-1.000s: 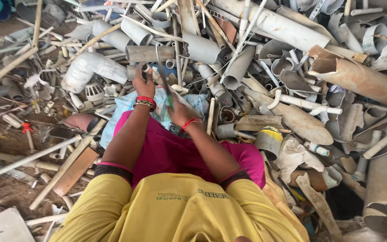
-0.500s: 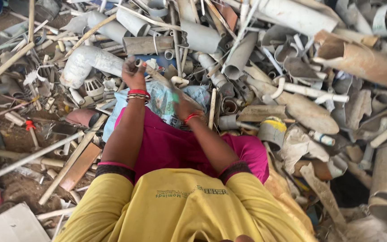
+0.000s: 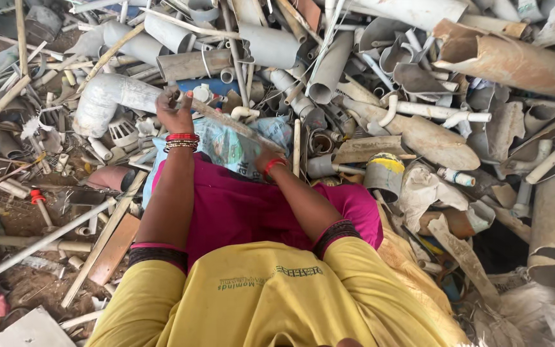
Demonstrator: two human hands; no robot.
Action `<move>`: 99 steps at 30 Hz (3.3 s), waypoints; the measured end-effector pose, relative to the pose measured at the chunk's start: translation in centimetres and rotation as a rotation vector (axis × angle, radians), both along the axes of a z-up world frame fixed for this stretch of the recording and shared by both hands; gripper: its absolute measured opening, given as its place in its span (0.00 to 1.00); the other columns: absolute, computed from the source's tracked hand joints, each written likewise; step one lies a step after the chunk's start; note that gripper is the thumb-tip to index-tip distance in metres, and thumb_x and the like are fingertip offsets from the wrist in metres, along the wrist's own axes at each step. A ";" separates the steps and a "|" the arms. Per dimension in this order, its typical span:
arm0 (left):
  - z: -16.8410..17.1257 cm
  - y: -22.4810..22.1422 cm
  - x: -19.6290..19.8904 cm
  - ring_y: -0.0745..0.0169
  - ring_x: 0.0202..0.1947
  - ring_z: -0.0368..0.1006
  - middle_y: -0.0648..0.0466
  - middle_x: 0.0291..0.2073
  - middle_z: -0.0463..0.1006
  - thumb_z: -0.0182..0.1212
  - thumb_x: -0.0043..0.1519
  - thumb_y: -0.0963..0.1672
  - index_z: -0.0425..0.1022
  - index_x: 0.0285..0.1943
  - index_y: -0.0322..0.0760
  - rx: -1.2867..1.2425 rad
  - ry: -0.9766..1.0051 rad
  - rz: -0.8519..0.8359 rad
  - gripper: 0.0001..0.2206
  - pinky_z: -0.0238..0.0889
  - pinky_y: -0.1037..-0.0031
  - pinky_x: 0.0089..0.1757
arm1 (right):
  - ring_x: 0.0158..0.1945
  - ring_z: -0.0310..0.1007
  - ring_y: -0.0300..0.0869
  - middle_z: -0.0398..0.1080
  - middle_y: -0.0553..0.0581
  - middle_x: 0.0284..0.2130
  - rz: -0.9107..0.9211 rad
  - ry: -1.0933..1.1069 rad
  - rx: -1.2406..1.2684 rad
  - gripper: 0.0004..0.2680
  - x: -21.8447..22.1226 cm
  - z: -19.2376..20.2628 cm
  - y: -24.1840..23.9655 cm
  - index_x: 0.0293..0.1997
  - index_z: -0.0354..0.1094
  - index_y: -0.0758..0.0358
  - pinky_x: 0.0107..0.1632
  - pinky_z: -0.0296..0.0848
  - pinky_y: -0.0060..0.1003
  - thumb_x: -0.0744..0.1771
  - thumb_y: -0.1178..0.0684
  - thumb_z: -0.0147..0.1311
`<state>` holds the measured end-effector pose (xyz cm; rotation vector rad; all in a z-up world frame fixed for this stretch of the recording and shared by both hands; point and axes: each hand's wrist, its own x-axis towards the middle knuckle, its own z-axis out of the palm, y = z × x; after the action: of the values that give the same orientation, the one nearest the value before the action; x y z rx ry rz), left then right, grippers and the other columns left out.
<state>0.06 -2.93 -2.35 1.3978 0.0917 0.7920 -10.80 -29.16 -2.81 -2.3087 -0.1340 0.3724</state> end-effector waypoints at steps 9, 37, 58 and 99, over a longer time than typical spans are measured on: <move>0.4 0.8 0.8 0.69 0.39 0.73 0.53 0.44 0.82 0.78 0.57 0.38 0.78 0.56 0.27 -0.004 0.025 -0.003 0.20 0.68 0.77 0.42 | 0.56 0.73 0.64 0.66 0.73 0.58 -0.017 0.056 -0.198 0.26 1.0 -5.4 -2.3 0.77 0.43 0.54 0.57 0.72 0.55 0.69 0.43 0.45; -0.6 5.5 1.6 0.57 0.44 0.75 0.46 0.47 0.74 0.71 0.53 0.32 0.73 0.59 0.31 -0.248 0.261 0.282 0.24 0.80 0.67 0.46 | 0.55 0.74 0.56 0.72 0.70 0.51 0.009 0.101 -0.138 0.22 0.2 -9.5 3.2 0.67 0.59 0.54 0.56 0.73 0.51 0.64 0.50 0.55; -0.1 10.7 0.2 0.44 0.42 0.85 0.39 0.51 0.81 0.77 0.49 0.46 0.62 0.65 0.30 -0.485 0.520 0.630 0.36 0.78 0.61 0.42 | 0.47 0.77 0.60 0.75 0.71 0.44 -0.075 0.201 -0.161 0.24 0.3 -9.1 -0.4 0.64 0.61 0.55 0.50 0.75 0.55 0.59 0.55 0.58; 1.0 9.4 0.8 0.46 0.48 0.76 0.35 0.53 0.75 0.55 0.63 0.35 0.66 0.64 0.28 -0.242 0.210 0.271 0.18 0.76 0.59 0.50 | 0.55 0.73 0.55 0.71 0.66 0.52 0.067 0.344 -0.342 0.17 -0.3 -13.3 -1.3 0.54 0.72 0.57 0.57 0.71 0.50 0.62 0.44 0.57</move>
<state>0.89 6.51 -1.40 1.2468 0.5320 0.8235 -11.08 -30.46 -16.06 -2.5340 0.0271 0.8778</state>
